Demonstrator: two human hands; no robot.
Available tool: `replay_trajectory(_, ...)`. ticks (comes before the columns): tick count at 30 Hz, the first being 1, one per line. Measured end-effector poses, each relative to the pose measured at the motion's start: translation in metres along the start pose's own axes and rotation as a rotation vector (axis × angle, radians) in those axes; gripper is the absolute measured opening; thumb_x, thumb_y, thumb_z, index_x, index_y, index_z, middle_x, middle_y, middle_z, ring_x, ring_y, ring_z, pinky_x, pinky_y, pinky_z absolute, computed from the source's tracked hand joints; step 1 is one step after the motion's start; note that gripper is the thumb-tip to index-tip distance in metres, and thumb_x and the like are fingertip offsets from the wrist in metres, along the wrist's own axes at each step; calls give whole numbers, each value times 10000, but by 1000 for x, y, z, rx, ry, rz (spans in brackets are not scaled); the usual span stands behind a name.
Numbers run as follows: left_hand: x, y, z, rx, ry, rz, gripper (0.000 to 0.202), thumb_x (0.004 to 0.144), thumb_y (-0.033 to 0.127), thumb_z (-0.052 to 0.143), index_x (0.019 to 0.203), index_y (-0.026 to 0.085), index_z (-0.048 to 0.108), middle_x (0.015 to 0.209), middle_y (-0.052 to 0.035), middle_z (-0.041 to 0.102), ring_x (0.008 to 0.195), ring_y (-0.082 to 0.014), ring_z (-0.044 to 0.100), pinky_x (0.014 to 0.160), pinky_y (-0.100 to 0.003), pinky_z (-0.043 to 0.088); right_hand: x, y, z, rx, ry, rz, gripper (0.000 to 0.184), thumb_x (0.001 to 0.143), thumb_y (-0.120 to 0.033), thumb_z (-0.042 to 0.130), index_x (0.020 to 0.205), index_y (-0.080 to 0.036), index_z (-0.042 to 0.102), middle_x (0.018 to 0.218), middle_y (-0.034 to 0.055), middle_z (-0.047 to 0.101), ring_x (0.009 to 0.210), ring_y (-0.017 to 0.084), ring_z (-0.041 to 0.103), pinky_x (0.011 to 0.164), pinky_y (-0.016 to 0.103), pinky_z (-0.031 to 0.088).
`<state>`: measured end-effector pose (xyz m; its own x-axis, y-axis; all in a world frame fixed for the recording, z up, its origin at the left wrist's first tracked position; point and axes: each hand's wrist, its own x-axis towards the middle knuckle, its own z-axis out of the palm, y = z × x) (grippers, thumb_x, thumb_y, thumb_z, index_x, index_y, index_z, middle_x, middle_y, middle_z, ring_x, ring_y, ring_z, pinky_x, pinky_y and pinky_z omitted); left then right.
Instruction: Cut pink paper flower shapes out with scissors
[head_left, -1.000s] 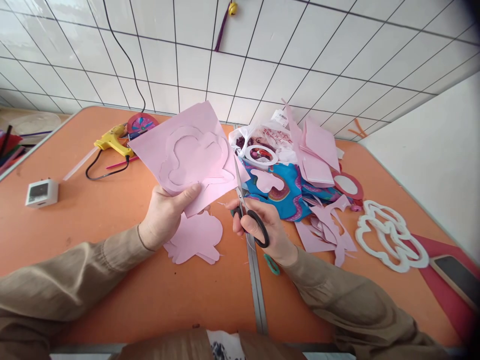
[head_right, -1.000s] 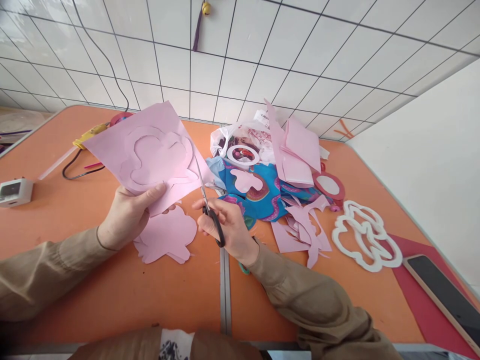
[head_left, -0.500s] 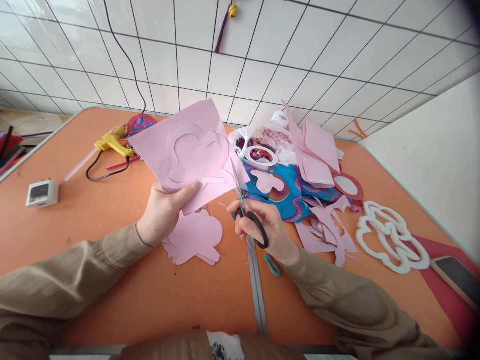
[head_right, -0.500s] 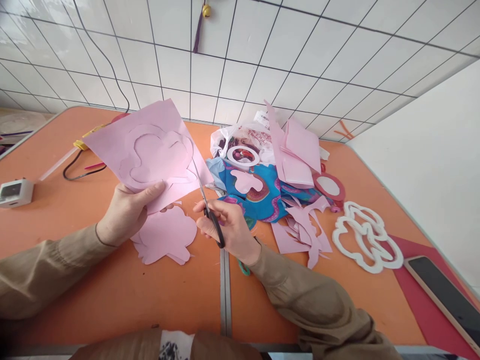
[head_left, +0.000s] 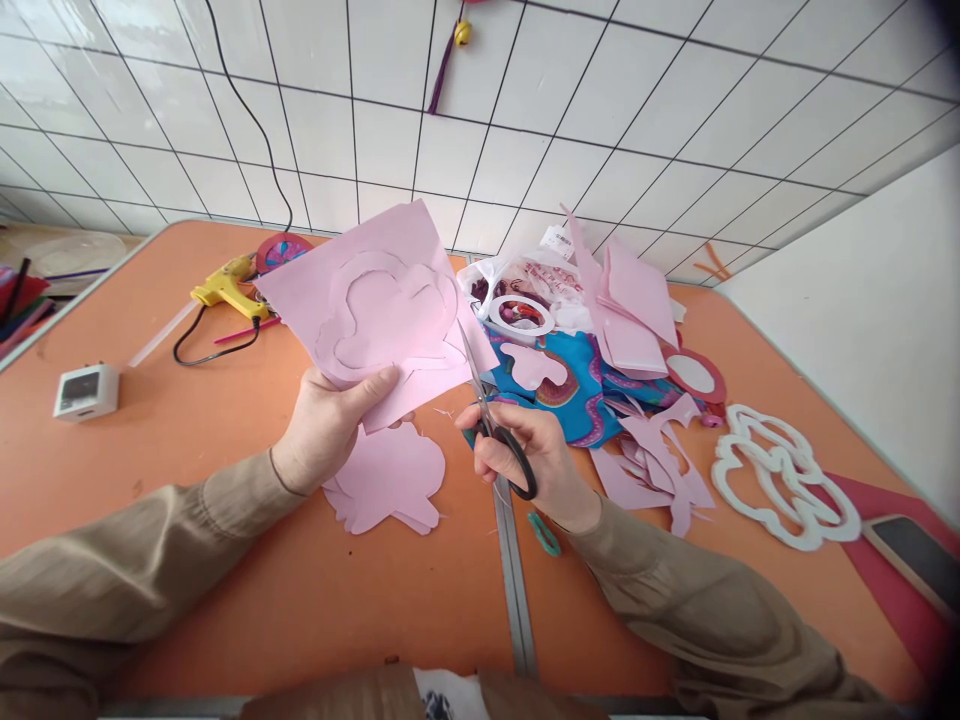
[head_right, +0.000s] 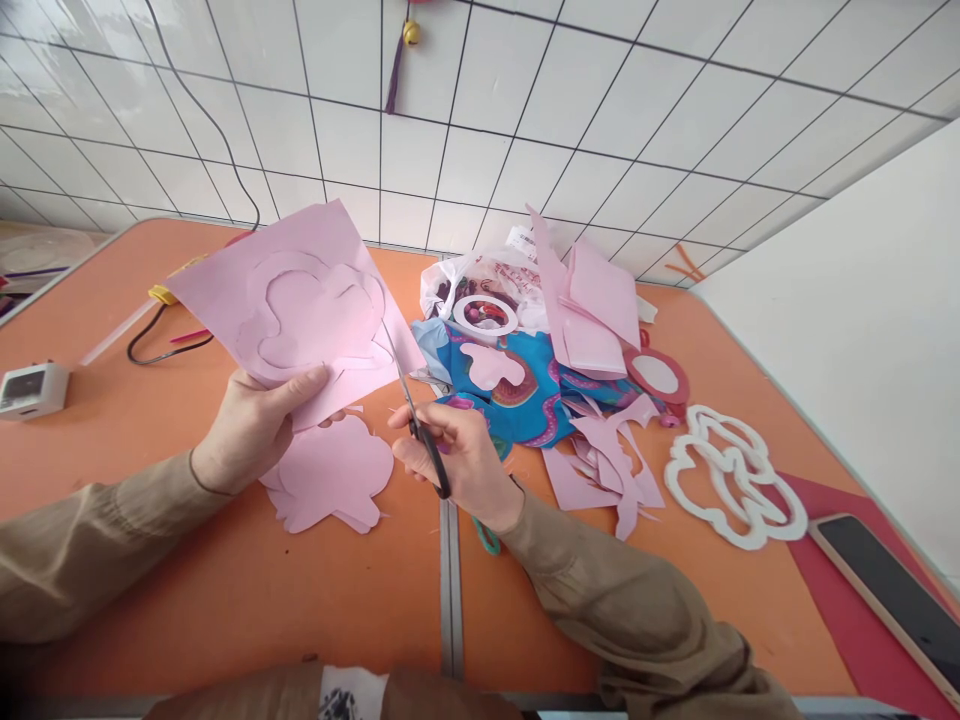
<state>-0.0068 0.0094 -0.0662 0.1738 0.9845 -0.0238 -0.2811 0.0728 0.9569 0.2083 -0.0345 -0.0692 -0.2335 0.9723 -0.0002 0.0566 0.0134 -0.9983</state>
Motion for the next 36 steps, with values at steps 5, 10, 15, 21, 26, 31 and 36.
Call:
replay_trajectory(5,4,0,-3,-7,3,-15,193,801,273,794,666,153,724,571,-24,668,480,-140,605,459,-253,489,0,1,-1,0,-9,21,205,778,-331,687,882,-163,631,544,-42,559,457,99,526,455,233,442)
replay_trajectory(10,7,5,-3,-29,-1,-4,150,755,257,828,692,155,737,601,-25,690,468,-151,626,441,-255,528,-1,-1,-3,-34,-10,38,211,772,-335,685,878,-159,633,549,-40,543,466,102,523,463,238,439)
replay_trajectory(15,8,8,-4,-23,-7,-11,157,734,269,848,725,151,747,630,-36,705,487,-169,650,441,-268,557,-1,-4,-6,-74,-40,48,237,777,-367,689,883,-164,628,555,-45,513,459,105,508,459,249,432)
replay_trajectory(21,12,14,-7,25,-42,-18,183,731,290,844,751,137,744,667,-47,717,508,-182,661,447,-279,574,1,-9,-8,-95,-70,31,261,775,-382,716,876,-161,620,557,-50,475,462,113,511,462,257,422)
replay_trajectory(26,13,19,-8,14,-43,-19,172,707,266,854,741,141,740,640,-38,707,459,-171,640,414,-268,554,0,-12,-10,-113,-81,45,317,778,-433,736,885,-159,618,562,-40,468,477,116,502,464,263,412)
replay_trajectory(31,14,20,-10,35,-70,-19,171,727,276,849,757,146,742,657,-41,714,470,-169,643,430,-271,561,0,-11,-13,-135,-96,29,385,764,-506,767,868,-160,636,554,-48,463,466,111,497,444,253,409)
replay_trajectory(36,16,23,-12,65,-80,-12,180,723,274,855,732,136,739,626,-42,703,441,-156,622,417,-260,540,0,-9,-14,-146,-112,4,429,769,-543,771,879,-146,653,553,-48,451,470,106,485,433,245,411)
